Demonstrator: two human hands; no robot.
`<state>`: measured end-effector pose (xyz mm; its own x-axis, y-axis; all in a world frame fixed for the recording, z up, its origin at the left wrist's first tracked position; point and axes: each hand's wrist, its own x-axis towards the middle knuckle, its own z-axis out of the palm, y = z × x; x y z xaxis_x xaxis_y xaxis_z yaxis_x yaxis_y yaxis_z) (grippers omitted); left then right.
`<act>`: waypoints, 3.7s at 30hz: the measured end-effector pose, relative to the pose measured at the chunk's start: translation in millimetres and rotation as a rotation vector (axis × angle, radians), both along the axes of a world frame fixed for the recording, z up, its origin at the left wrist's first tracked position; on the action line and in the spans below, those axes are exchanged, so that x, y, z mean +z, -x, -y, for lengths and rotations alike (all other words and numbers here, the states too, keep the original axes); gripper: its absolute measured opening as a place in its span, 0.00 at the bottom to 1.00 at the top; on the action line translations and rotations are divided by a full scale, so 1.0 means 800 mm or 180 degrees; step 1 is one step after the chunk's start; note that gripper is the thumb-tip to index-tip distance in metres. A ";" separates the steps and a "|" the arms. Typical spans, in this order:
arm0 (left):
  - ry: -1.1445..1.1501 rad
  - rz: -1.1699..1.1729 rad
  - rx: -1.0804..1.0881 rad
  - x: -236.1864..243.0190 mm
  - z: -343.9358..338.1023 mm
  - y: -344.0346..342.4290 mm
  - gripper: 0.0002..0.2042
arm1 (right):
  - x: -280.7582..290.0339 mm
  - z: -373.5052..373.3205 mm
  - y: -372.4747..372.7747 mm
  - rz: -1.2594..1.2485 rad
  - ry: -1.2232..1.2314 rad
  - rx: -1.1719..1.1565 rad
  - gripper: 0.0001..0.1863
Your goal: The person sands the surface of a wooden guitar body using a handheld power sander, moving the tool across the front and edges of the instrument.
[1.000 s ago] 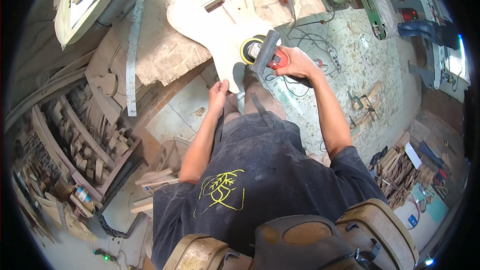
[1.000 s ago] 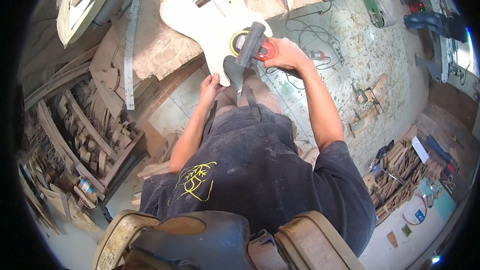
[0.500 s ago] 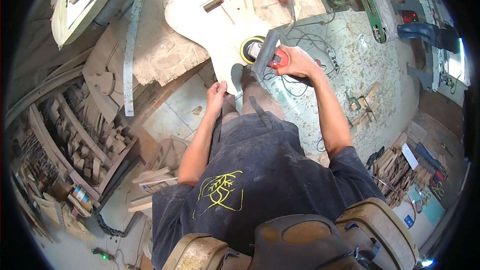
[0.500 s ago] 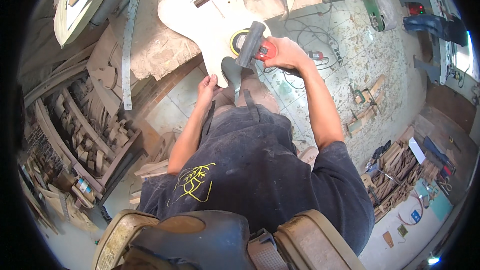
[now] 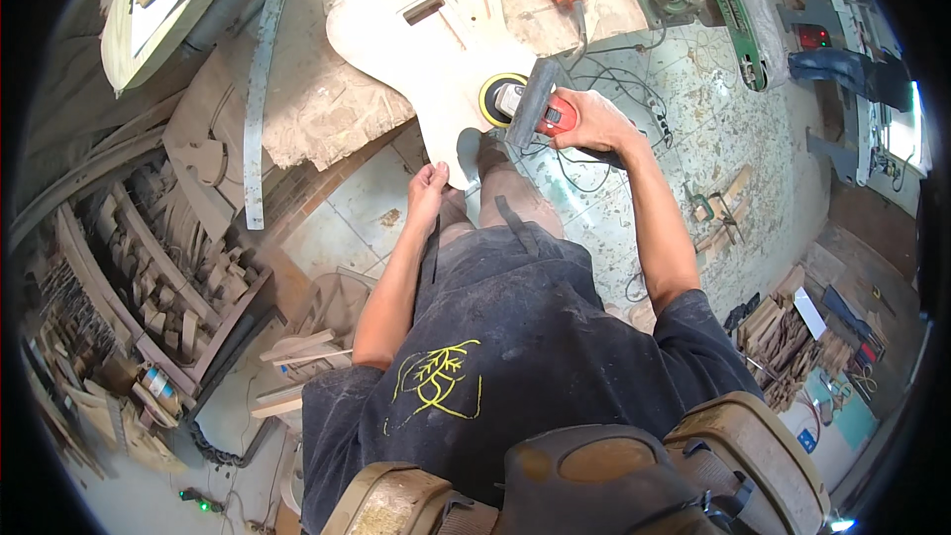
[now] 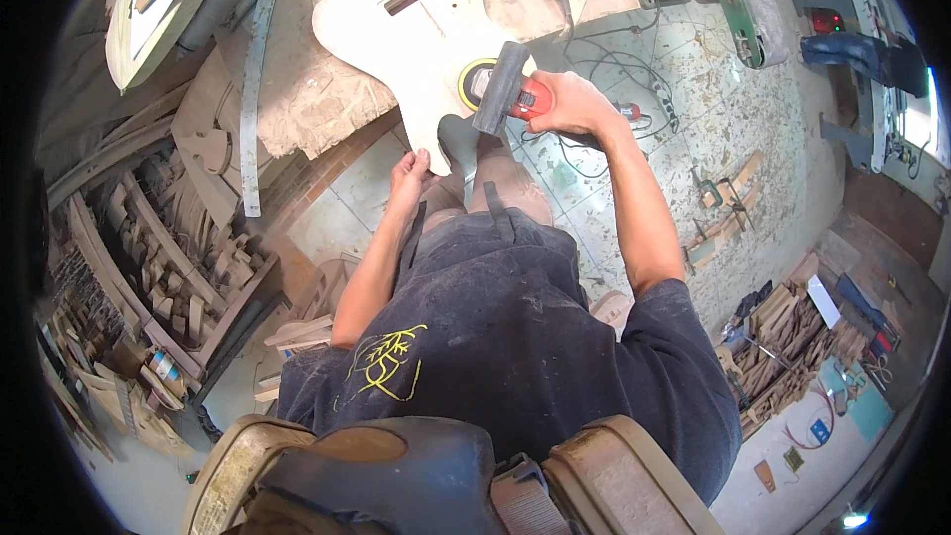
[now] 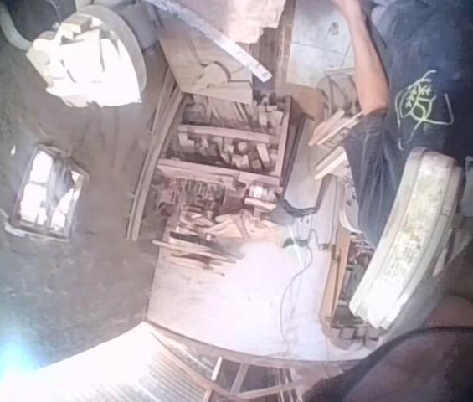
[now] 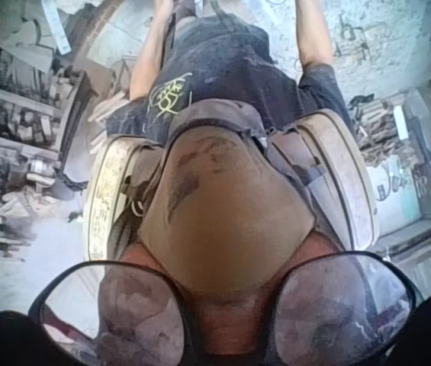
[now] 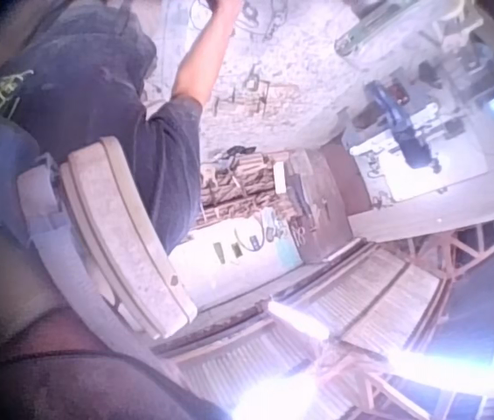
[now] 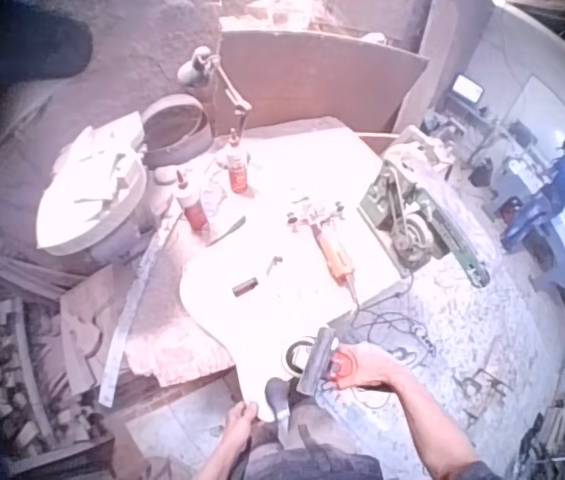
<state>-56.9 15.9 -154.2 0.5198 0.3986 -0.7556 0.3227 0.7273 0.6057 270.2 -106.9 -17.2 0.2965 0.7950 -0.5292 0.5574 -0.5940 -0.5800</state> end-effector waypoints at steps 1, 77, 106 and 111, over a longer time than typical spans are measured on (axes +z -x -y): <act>-0.0023 0.0023 -0.0018 0.001 0.000 0.000 0.16 | 0.000 0.000 -0.001 -0.0044 0.0013 -0.0006 0.33; 0.0034 -0.0008 0.0155 0.002 0.003 -0.002 0.15 | -0.002 -0.007 0.029 -0.0333 0.0214 0.0181 0.36; -0.0117 -0.0024 0.0066 -0.002 0.004 -0.003 0.18 | 0.001 -0.011 0.045 -0.0288 0.0126 0.0173 0.32; -0.0108 -0.0024 0.0025 -0.005 0.002 -0.001 0.18 | 0.003 -0.027 0.049 -0.0174 -0.0023 0.0102 0.32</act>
<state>-56.1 14.0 -158.3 0.5108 0.4283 -0.7454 0.3217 0.7089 0.6277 231.0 -85.3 -15.1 0.2415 0.8075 -0.5382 0.5433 -0.5721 -0.6144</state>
